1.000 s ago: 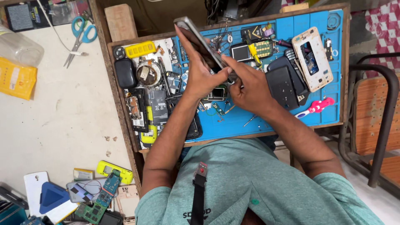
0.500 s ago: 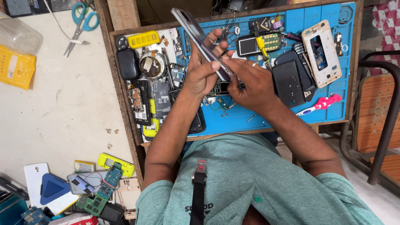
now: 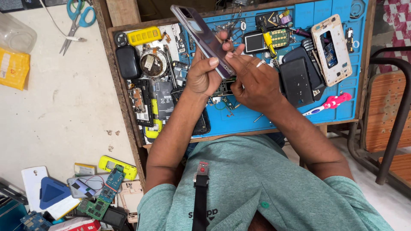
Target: The person handles several disassembled mobile phones on a cluttered workbench. They pick up a green phone, remove its back cover, and inspect the internal components. Later, they handle a purple phone, remove its back cover, and use a plastic card to pry along the edges of the device.
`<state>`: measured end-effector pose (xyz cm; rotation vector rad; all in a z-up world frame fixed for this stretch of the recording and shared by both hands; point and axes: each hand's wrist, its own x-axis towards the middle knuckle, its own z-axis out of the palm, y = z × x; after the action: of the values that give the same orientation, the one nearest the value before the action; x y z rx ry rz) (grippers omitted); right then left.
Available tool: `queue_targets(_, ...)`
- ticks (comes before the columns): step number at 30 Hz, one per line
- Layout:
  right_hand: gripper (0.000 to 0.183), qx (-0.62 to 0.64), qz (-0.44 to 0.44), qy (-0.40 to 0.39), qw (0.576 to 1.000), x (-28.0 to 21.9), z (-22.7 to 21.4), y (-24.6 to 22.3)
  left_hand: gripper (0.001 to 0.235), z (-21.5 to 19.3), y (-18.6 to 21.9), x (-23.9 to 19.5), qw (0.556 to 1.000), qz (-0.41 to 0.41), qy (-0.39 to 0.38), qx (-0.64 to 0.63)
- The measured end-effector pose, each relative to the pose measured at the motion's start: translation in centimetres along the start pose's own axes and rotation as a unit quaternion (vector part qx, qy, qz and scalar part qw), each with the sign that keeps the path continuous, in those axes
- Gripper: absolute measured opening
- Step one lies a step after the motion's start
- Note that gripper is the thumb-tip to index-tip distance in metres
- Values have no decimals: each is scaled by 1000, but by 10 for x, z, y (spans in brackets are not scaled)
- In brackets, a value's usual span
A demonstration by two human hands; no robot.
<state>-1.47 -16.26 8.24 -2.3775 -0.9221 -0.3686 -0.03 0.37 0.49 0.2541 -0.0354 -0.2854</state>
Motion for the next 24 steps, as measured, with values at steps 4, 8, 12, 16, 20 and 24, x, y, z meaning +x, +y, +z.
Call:
queue_targets(4, 58, -27, -14, 25, 999, -1, 6, -1, 57, 3, -2, -2, 1000, -6, -4, 5)
queue_targets(8, 51, -29, -16, 25, 999, -5, 11, 4, 50, 1, -1, -2, 999, -13, -28, 22)
queue_targets(12, 50, -41, -21, 26, 999, -15, 17, 6, 52, -8, 0, -7, 999, -39, -22, 30)
queue_targets(16, 52, -70, 8, -51, 996, -10, 6, 23, 68, -2, 0, -12, 985, -107, -47, 127)
queue_targets(20, 57, -106, 54, -69, 990, -3, -32, 54, 131, 25, -17, -21, 946, -159, -133, 248)
queue_targets(24, 59, -63, 70, -56, 994, -27, -48, 43, 138, 31, -21, -16, 965, -159, -107, 176)
